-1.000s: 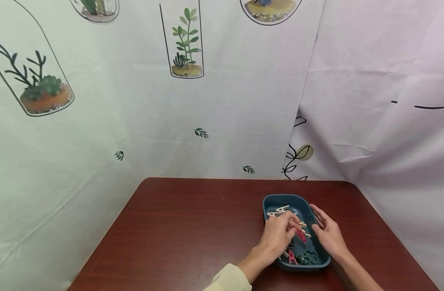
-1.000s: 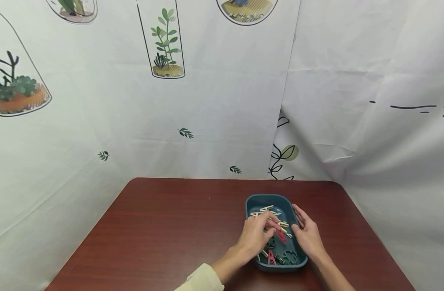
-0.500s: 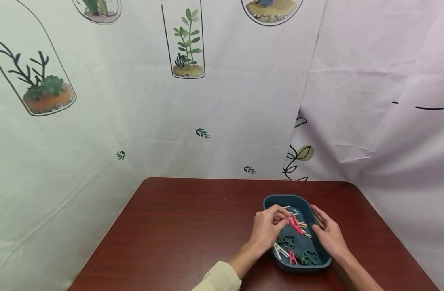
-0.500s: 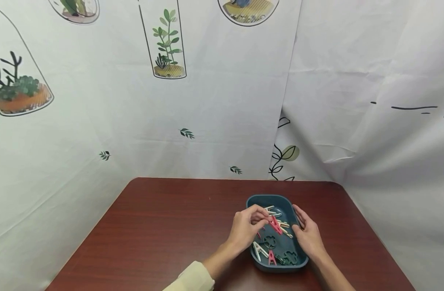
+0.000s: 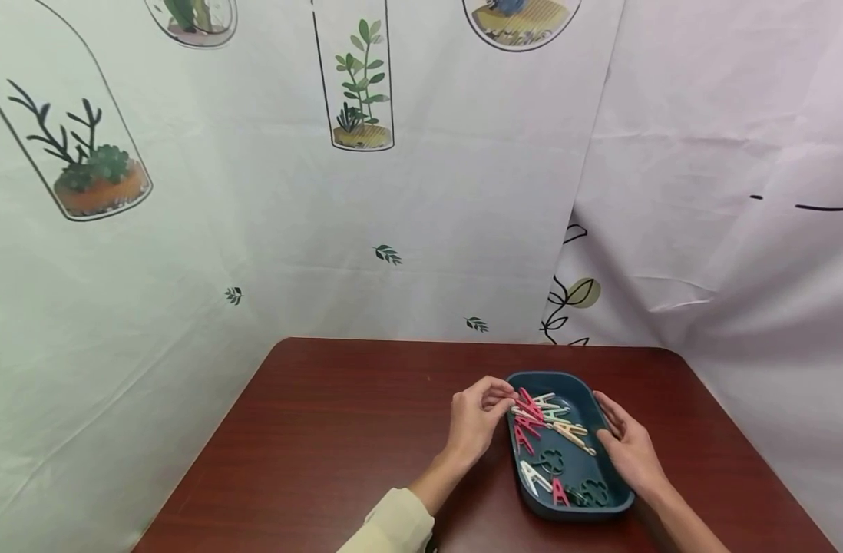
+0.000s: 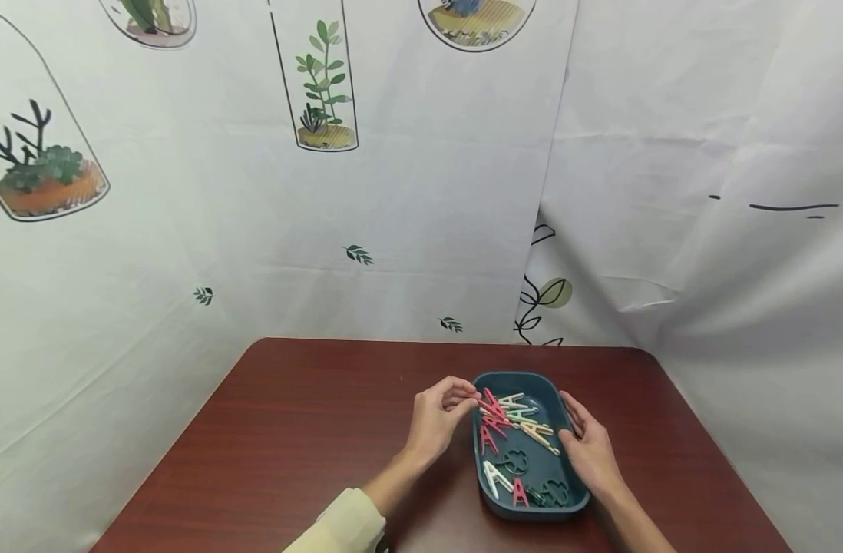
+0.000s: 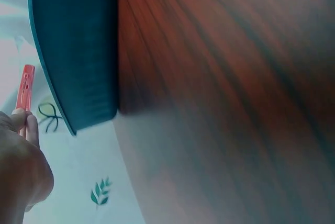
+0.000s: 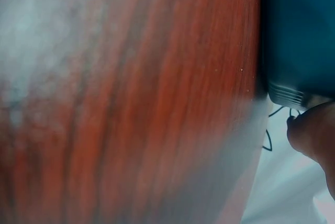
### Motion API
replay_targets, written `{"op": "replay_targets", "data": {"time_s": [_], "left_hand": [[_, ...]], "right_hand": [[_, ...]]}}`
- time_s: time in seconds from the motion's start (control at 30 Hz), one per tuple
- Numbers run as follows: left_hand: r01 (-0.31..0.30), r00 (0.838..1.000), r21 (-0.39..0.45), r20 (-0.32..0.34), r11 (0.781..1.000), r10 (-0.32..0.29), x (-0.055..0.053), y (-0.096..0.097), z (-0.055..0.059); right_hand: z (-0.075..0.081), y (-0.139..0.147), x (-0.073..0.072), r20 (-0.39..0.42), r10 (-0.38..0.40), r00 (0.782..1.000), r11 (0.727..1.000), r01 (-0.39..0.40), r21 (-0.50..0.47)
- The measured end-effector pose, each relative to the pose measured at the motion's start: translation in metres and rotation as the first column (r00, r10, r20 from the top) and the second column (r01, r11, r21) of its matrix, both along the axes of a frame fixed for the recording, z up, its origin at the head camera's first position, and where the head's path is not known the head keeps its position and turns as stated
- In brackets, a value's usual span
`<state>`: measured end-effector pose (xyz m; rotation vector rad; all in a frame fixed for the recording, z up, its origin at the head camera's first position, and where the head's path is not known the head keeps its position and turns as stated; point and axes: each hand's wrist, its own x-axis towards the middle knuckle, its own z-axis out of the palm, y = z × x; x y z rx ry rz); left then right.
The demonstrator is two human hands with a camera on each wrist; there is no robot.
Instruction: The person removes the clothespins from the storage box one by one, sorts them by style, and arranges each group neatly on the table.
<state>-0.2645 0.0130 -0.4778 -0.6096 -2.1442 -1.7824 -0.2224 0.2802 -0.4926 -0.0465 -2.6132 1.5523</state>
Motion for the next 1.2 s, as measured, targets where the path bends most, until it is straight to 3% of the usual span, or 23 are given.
{"op": "replay_targets", "data": {"time_s": [0.4,0.73,0.87,1.03,1.2], "left_hand": [[-0.158,0.987,0.011,-0.031,0.987,0.159,-0.025,-0.038,-0.014],[-0.257,0.965,-0.017,0.053,0.966,0.258,-0.038,-0.067,-0.02],[-0.304,0.944,-0.005,0.135,0.953,0.302,-0.043,-0.078,-0.024],[-0.361,0.903,-0.002,0.251,0.933,0.35,-0.049,-0.089,-0.03],[-0.402,0.867,-0.032,0.307,0.915,0.392,-0.05,-0.097,-0.032]], "right_hand": [[-0.001,0.002,0.001,-0.013,0.001,1.0,1.0,-0.001,-0.006],[-0.003,0.003,-0.001,-0.012,0.005,1.0,1.0,-0.005,-0.009],[-0.003,0.004,-0.002,-0.013,0.009,1.0,1.0,-0.009,-0.008],[-0.003,0.003,-0.001,-0.009,0.013,1.0,1.0,-0.013,-0.006],[-0.003,0.002,-0.001,-0.005,0.013,1.0,1.0,-0.013,-0.006]]}}
